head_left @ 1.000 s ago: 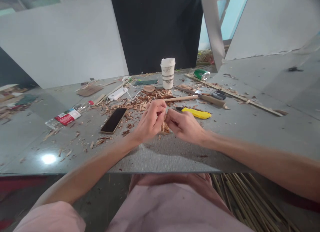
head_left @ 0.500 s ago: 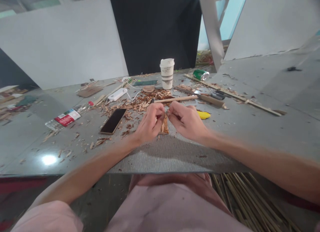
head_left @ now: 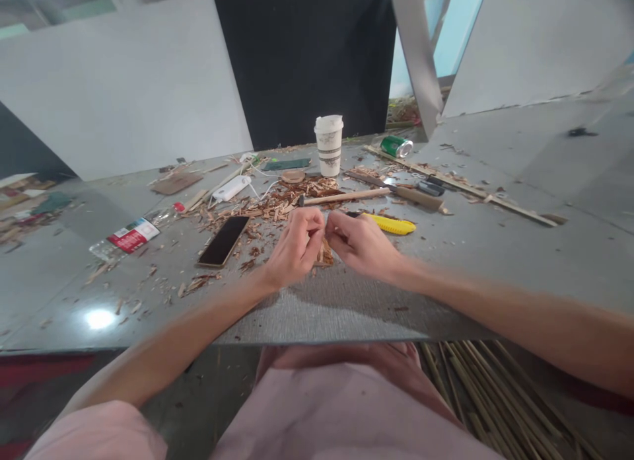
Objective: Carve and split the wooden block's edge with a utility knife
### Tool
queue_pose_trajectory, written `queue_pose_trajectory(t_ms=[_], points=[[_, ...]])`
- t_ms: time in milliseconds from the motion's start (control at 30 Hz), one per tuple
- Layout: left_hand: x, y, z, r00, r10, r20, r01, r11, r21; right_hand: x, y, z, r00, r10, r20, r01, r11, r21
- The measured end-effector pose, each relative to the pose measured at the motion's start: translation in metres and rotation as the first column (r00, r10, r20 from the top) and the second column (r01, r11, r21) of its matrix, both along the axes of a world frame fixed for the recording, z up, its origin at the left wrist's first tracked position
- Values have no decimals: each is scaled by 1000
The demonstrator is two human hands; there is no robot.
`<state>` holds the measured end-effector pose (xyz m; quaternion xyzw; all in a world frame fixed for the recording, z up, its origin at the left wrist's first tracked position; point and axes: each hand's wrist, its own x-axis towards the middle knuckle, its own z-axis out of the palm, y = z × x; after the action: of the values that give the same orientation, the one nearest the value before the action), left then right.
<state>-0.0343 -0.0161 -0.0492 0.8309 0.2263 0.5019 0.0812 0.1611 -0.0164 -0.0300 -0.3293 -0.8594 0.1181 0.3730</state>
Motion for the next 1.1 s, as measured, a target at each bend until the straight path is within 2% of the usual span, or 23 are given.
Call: queue_pose_trajectory(t_ms=[200,367,533,733,900,1100], points=[[-3,7,4,1000,-8,14,9,997,-71,-2,-8,-1,999,40,-25,-41,997,-58],[-5,8,7,999,7,-51,-13,993,-119,0,-12,5,997,71,-5,-71,997,4],[-4,5,6,995,1,-99,-11,995,-96,2,-13,8,998,57,-33,-54,997,62],[-2,3,4,999,-14,-43,9,995,-96,2,-11,13,996,43,-84,-36,997,74],[1,-3,4,999,-37,3,37,994,-106,4,-10,21,985,-2,-175,-1,1000,-17],[3,-4,1,989,-103,102,115,986,-117,3,-3,11,986,12,-164,-20,999,-43]])
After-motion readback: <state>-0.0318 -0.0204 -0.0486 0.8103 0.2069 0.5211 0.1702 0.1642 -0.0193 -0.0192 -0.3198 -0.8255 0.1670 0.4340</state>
